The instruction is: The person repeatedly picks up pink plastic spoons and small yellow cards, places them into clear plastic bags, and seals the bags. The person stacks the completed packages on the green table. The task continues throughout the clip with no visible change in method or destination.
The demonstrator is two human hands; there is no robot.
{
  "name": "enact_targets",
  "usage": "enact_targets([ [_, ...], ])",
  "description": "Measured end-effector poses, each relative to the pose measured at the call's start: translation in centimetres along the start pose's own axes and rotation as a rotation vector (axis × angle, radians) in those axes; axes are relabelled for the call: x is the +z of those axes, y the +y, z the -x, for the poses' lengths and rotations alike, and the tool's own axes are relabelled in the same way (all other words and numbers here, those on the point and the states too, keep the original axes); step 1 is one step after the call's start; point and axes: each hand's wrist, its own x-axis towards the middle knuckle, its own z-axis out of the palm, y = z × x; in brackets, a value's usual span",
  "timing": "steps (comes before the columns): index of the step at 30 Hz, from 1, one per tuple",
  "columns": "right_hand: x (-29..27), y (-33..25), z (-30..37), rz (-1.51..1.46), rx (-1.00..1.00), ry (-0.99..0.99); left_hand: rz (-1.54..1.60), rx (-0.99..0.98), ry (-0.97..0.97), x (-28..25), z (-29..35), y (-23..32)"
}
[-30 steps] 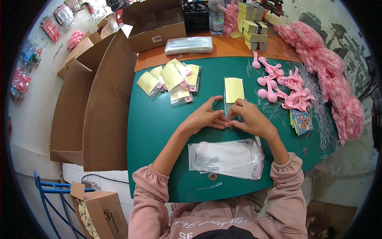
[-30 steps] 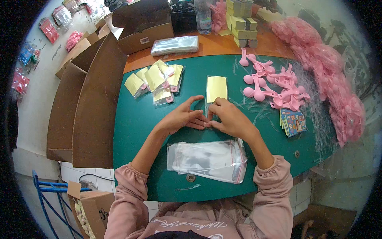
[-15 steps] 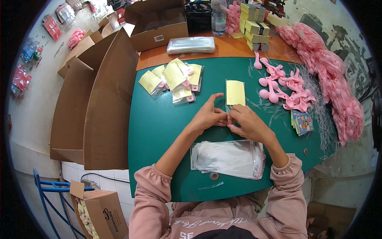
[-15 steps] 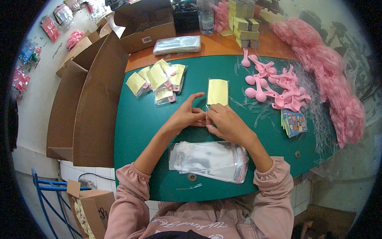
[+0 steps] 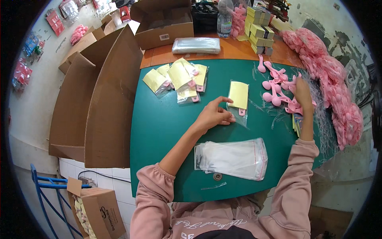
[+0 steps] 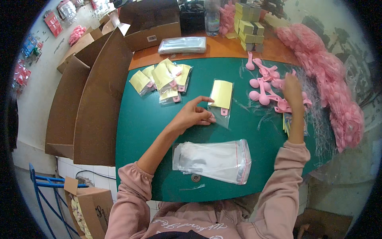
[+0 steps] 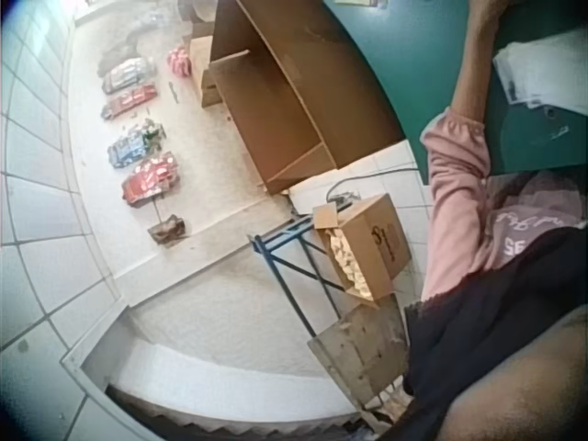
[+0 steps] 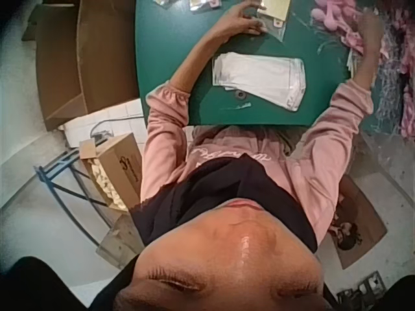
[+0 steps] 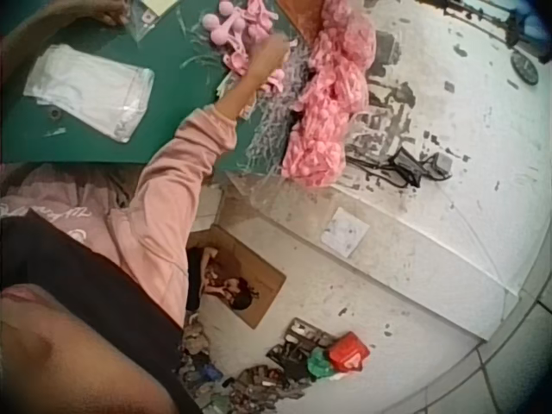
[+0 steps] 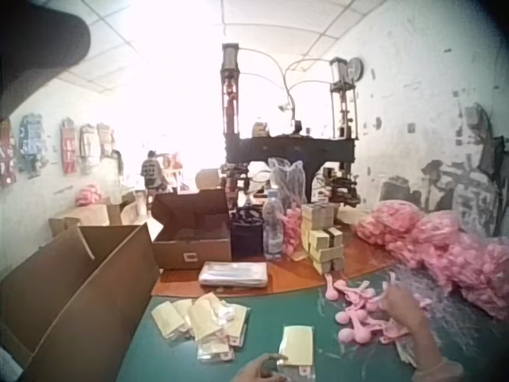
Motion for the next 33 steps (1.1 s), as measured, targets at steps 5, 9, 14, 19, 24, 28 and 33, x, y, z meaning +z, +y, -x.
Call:
enact_targets([
  [5, -4.9, -13.4, 0.1, -0.653, -0.208, 0.02, 0.085, -0.066, -0.033, -2.1, 0.1, -1.4],
  [9, -5.4, -18.9, 3.6, -0.877, -0.131, -0.269, 0.167, -0.055, -0.092, -1.8, 0.2, -0.4],
  [14, -3.6, -19.7, 3.9, -1.038, 0.011, -0.187, 0.387, 0.024, -0.161, -2.7, 0.5, -0.8],
  [19, -3.4, -19.6, 4.2, -1.217, 0.087, -0.144, -0.103, 0.208, 0.041, -2.7, 0.6, -0.6],
  [24, -3.3, -19.6, 3.9, -1.379, 0.196, -0.203, -0.651, 0.446, 0.165, -1.8, 0.3, -0.6],
  [28, -2.4, -19.2, 4.4, -1.637, 0.391, -0.403, -0.571, 0.315, 0.197, -1.2, 0.2, -0.4],
  [33, -2.8, -19.5, 4.1, -1.691, 0.576, -0.505, -0.512, 0.195, 0.27, -0.9, 0.4, -0.7],
])
